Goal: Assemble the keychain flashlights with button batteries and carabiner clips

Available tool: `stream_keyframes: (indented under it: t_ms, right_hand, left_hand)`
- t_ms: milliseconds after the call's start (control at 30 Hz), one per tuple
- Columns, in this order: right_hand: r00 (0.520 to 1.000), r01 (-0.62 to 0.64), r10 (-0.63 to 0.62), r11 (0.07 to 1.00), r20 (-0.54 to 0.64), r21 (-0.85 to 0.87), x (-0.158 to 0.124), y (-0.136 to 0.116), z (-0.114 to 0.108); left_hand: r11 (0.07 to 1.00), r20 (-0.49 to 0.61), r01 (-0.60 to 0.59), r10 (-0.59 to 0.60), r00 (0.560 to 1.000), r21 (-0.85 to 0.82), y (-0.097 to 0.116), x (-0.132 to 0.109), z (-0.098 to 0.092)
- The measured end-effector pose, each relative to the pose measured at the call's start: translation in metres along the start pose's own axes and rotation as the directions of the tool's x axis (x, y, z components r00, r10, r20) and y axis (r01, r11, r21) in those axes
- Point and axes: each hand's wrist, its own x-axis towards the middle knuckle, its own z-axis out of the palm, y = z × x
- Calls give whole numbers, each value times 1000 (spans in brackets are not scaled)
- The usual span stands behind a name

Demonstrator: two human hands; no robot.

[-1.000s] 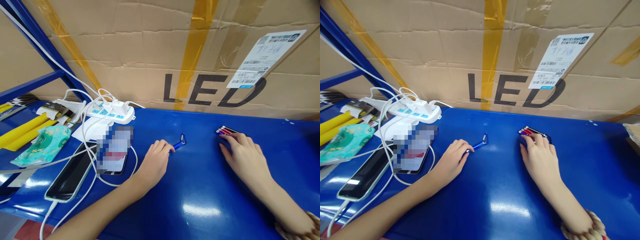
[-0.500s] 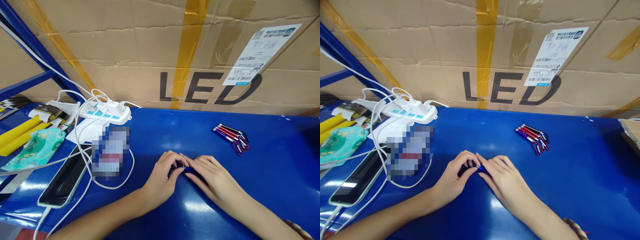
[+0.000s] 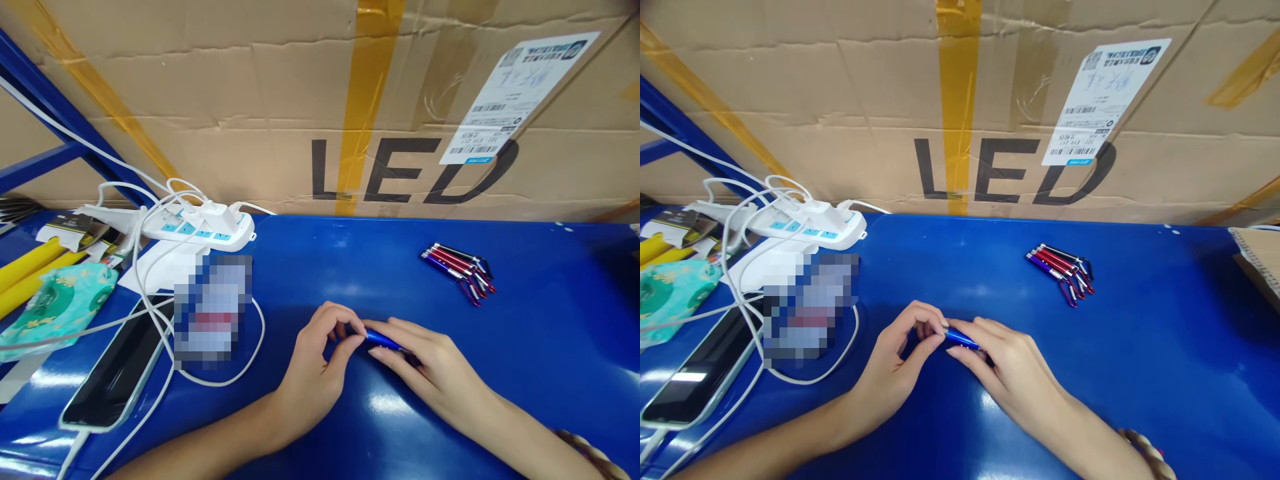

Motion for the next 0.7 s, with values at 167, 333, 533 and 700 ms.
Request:
stream_keyframes:
  t_ms: [167, 333, 533, 700]
  right_hand:
    - [999, 26, -29, 998, -46, -57, 1, 2, -2]
    - [996, 44, -53, 992, -71, -116, 0, 3, -2]
    - [996, 67, -73, 988, -41, -138, 0, 1, -1]
    - [995, 85, -90, 987, -35, -136, -1, -1, -1]
  left_hand:
    - [996, 1, 88, -88, 996, -26, 3, 1, -5]
    - [967, 20, 142, -141, 990, -210, -7, 1, -10]
    - [953, 44, 133, -126, 991, -271, -11, 0, -9]
    - [930, 55, 168, -159, 986, -327, -3, 2, -9]
